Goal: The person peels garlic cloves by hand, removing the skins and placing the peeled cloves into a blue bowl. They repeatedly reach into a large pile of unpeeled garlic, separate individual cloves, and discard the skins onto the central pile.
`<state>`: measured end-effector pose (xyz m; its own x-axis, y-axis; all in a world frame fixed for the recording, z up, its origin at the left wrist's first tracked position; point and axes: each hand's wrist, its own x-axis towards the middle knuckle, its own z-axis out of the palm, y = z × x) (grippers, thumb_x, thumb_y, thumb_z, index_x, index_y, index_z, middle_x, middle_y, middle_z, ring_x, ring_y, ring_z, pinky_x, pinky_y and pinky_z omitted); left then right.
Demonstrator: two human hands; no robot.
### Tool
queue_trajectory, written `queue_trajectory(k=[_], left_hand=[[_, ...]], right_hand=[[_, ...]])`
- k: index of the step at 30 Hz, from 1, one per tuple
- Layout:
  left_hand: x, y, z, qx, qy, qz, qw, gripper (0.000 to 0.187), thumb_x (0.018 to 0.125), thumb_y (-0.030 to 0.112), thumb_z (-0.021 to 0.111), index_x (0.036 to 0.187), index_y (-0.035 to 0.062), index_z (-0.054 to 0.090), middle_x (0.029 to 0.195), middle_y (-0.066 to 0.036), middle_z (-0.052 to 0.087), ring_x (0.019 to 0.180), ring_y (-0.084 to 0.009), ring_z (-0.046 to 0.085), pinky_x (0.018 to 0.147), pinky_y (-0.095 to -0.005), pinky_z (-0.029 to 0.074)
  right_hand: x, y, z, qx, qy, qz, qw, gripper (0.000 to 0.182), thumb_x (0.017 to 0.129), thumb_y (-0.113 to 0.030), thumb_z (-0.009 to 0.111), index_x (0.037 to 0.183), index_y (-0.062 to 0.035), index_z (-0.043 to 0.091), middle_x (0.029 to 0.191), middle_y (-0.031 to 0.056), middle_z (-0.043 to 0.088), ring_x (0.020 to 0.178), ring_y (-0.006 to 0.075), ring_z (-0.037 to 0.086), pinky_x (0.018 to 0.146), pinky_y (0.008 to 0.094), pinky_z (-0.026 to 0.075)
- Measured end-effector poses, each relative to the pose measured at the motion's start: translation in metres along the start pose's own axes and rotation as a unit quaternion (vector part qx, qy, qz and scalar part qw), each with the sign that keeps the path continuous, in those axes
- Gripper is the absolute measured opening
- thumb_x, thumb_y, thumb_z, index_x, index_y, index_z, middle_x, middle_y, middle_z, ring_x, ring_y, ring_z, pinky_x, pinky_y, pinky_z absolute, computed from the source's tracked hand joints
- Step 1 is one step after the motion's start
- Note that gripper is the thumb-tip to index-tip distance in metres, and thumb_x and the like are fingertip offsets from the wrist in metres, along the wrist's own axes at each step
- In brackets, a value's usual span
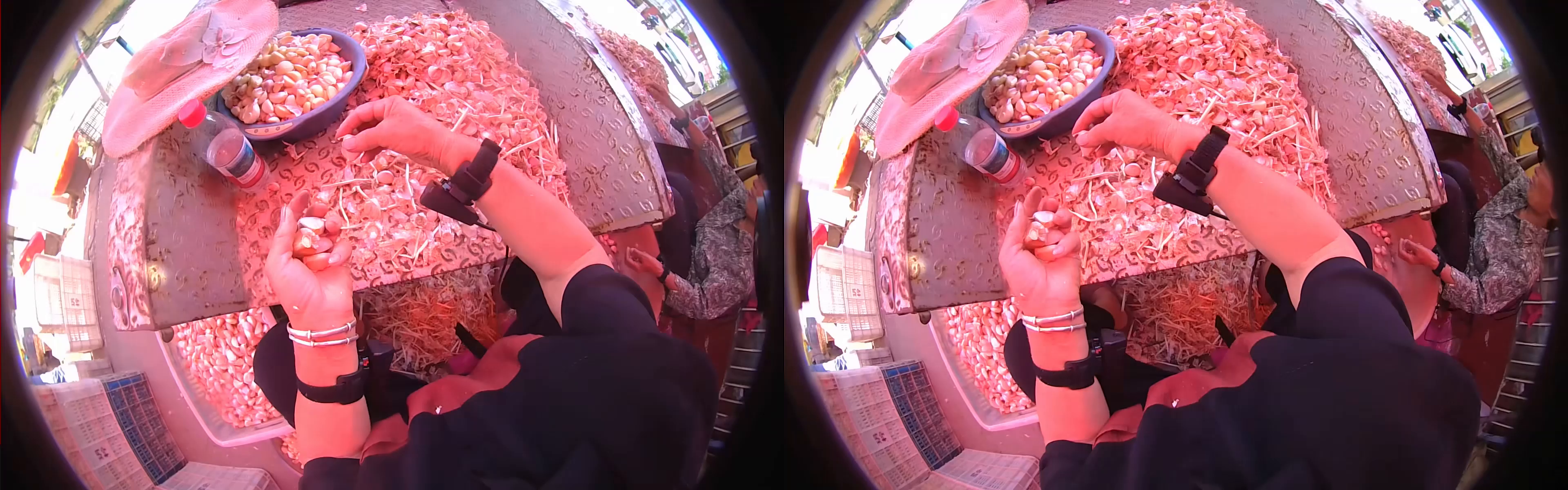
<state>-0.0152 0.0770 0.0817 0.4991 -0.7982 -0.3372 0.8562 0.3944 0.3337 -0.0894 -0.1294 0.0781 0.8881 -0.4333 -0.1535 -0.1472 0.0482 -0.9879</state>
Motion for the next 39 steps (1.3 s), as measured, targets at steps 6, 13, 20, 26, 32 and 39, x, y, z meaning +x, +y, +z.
queue_trajectory(k=[6,13,20,26,32,39], left_hand=[[0.014,-0.03,-0.007,-0.036,0.005,-0.104,0.994,0.036,0.093,0.035,0.04,0.103,0.0034,0.054,0.087,-0.011,0.059,0.068,-0.0196,0.054,0.043,-0.023,0.037],[0.015,-0.035,-0.01,-0.076,-0.039,-0.087,0.993,0.029,0.091,0.029,0.045,0.101,0.0039,0.054,0.087,-0.011,0.057,0.071,-0.0209,0.05,0.045,-0.024,0.039],[0.017,-0.041,-0.008,0.007,0.027,-0.06,0.998,0.019,0.086,0.017,0.053,0.101,0.0049,0.053,0.086,-0.007,0.057,0.071,-0.0189,0.052,0.046,-0.024,0.039],[0.007,-0.058,-0.01,0.119,-0.03,-0.131,0.984,0.029,0.083,0.012,0.051,0.111,0.0034,0.049,0.086,-0.008,0.054,0.066,-0.0161,0.05,0.043,-0.02,0.038],[-0.004,-0.06,-0.005,0.091,-0.021,-0.148,0.985,0.025,0.086,0.017,0.051,0.105,0.0006,0.052,0.081,-0.008,0.053,0.063,-0.0166,0.052,0.043,-0.0216,0.038],[0.003,-0.054,-0.019,0.008,-0.021,-0.17,0.985,0.028,0.091,0.026,0.047,0.108,0.0045,0.052,0.09,-0.013,0.054,0.07,-0.0186,0.053,0.047,-0.0233,0.041]], right_hand=[[-0.025,-0.009,0.006,-0.298,0.023,-0.15,0.942,0.018,0.076,-0.015,0.066,0.09,-0.0041,0.064,0.076,0.0057,0.064,0.073,0.0143,0.062,0.065,0.0258,0.049],[-0.01,0.071,0.005,-0.625,0.023,-0.047,0.779,0.013,0.07,-0.007,0.055,0.079,-0.0028,0.064,0.078,0.0172,0.063,0.078,0.0327,0.062,0.069,0.0419,0.049],[-0.04,0.044,-0.019,-0.15,0.074,0.019,0.986,0.017,0.075,-0.009,0.064,0.091,-0.0032,0.061,0.084,0.0084,0.063,0.079,0.0201,0.063,0.07,0.0305,0.051],[-0.097,0.023,-0.014,0.261,0.012,0.053,0.964,0.015,0.085,-0.015,0.058,0.098,-0.0064,0.06,0.09,0.0011,0.061,0.081,0.0074,0.059,0.066,0.0194,0.047],[-0.18,-0.054,0.048,0.411,-0.149,0.037,0.898,0.026,0.079,-0.012,0.066,0.099,0.0018,0.057,0.084,0.0062,0.06,0.074,0.0095,0.059,0.05,0.0185,0.042],[-0.244,-0.107,0.121,0.528,-0.456,-0.024,0.717,0.034,0.069,-0.005,0.075,0.094,0.0047,0.054,0.085,0.0116,0.054,0.068,0.0133,0.057,0.053,0.0221,0.049]])
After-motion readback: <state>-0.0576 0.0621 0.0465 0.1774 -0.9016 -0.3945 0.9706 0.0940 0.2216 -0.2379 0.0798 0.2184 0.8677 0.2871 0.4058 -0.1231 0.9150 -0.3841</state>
